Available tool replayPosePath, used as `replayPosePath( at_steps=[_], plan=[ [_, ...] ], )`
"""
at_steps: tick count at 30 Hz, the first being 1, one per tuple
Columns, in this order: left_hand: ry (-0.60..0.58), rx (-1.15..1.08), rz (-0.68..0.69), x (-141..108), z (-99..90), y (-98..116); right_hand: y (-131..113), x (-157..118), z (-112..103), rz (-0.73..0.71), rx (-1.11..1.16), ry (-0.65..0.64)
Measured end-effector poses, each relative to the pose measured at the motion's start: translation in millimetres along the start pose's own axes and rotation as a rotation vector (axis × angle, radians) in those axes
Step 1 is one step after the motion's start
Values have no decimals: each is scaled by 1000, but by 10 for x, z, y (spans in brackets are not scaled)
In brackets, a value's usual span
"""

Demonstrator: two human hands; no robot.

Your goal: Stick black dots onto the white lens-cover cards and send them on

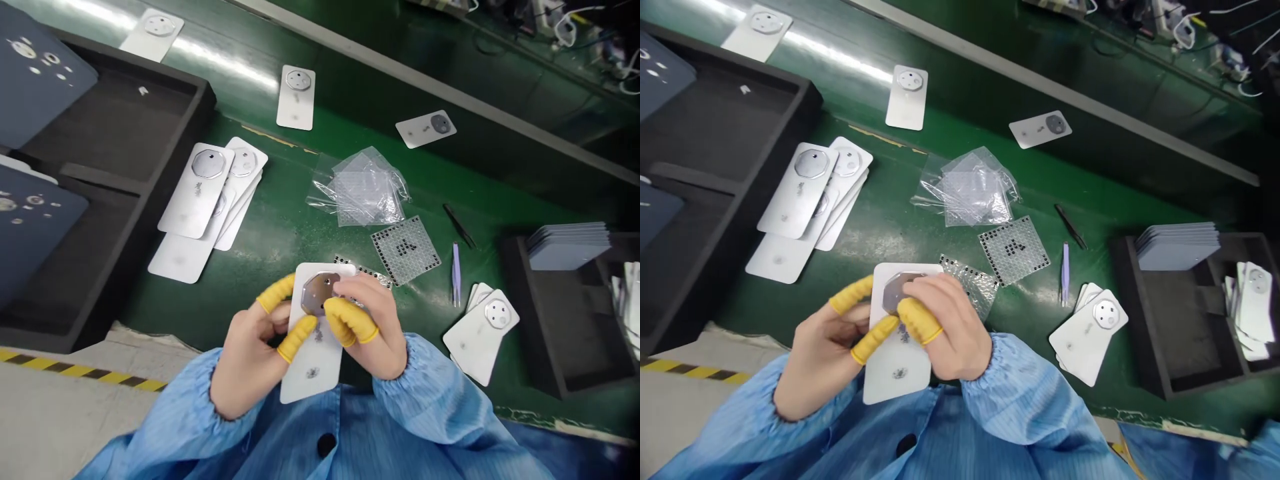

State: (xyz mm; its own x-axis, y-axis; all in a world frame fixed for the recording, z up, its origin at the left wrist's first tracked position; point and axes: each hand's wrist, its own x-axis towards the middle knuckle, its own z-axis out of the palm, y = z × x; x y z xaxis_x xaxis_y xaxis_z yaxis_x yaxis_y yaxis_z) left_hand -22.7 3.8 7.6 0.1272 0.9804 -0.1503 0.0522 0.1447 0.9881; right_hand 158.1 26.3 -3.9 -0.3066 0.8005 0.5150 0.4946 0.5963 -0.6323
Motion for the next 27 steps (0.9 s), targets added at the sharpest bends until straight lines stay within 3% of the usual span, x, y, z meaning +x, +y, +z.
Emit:
replayPosePath(
  at_steps=[6, 15, 19, 27],
  plan=[
    [145, 154, 243, -72, 168, -7, -159, 20, -121, -183, -223, -103],
    [197, 319, 308, -30, 186, 99, -202, -30, -122, -173, -271, -129],
    [244, 387, 345, -16, 192, 74, -174, -8, -150, -182, -262, -143],
    [231, 486, 379, -30, 191, 34, -105, 1, -208, -195, -194, -240]
  ],
)
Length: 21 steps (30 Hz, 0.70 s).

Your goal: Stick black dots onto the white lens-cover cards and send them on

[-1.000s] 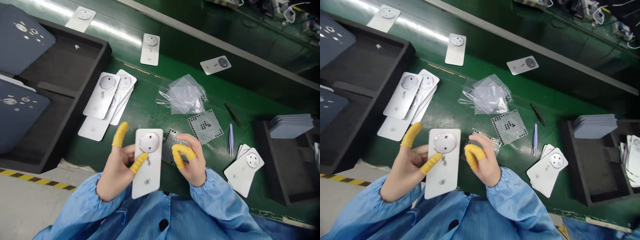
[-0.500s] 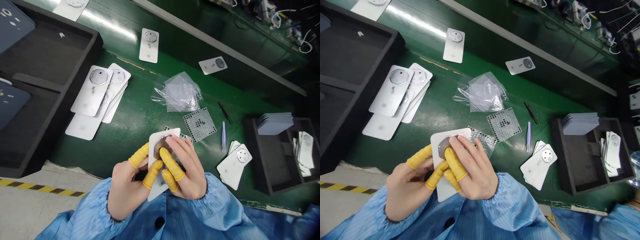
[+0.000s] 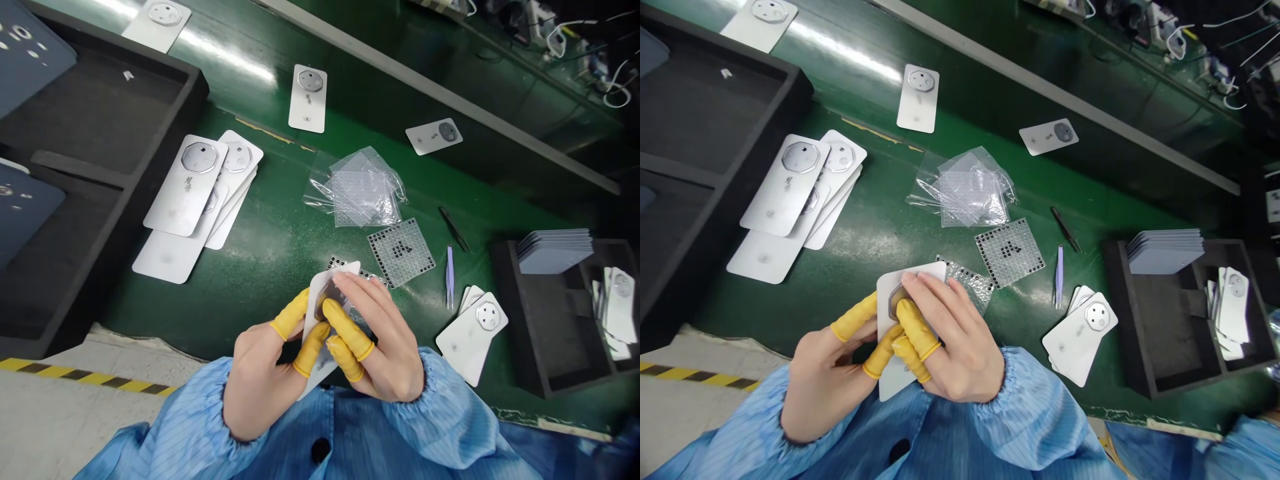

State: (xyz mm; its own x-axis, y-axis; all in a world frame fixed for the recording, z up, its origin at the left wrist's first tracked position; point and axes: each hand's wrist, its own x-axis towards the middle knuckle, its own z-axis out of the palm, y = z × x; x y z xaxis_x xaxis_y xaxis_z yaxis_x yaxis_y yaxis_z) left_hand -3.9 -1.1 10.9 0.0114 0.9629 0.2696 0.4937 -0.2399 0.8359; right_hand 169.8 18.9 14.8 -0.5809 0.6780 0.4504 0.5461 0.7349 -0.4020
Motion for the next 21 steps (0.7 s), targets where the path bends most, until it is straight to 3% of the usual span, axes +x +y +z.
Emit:
replayPosePath(
  at_steps=[4, 7, 10, 13, 15, 17, 21],
  plan=[
    [43, -26, -27, 5, 12, -23, 33, -50, 96, 52, 138, -14],
    [-26, -153, -79, 26, 60, -63, 81, -90, 168, 101, 261, 19],
    [-91, -452, -227, 50, 123, -73, 105, -101, 189, 207, 408, 195],
    [-81, -698, -367, 75, 153, -45, 76, -52, 191, 508, 624, 432],
    [-130, -787, -392, 96, 149, -31, 42, -1, 197, 703, 821, 413],
    [-180, -806, -384, 121, 135, -35, 13, 39, 201, 801, 979, 343],
    [-111, -722, -368, 176, 103, -75, -19, 41, 195, 823, 1065, 357]
  ],
)
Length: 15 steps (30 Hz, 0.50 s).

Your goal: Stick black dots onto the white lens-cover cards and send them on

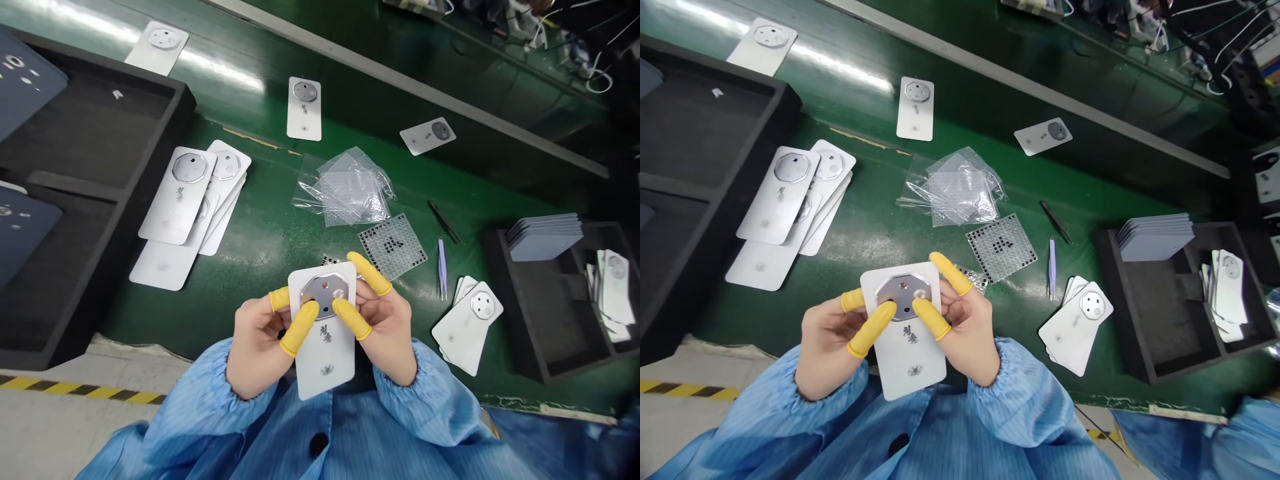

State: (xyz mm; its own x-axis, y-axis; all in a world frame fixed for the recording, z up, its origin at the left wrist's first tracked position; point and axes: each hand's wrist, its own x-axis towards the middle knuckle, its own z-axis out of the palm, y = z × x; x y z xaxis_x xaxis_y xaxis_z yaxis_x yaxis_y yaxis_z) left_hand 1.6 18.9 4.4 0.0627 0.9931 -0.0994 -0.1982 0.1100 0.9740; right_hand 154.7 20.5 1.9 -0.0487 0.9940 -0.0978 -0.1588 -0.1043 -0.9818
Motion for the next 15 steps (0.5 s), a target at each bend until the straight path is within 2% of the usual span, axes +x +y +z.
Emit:
replayPosePath(
  at_steps=[5, 9, 12, 15],
  plan=[
    [58, 70, -31, 27, -3, 32, 25, -37, -17, -8, 21, -94],
    [84, 87, -40, 53, 58, 28, 90, -15, -28, -13, 16, -62],
    [15, 85, -104, 81, 56, 26, 144, -1, -60, -37, -14, 15],
    [-87, 180, -122, 57, -12, 13, 159, -37, -81, -27, 7, -17]
  ],
)
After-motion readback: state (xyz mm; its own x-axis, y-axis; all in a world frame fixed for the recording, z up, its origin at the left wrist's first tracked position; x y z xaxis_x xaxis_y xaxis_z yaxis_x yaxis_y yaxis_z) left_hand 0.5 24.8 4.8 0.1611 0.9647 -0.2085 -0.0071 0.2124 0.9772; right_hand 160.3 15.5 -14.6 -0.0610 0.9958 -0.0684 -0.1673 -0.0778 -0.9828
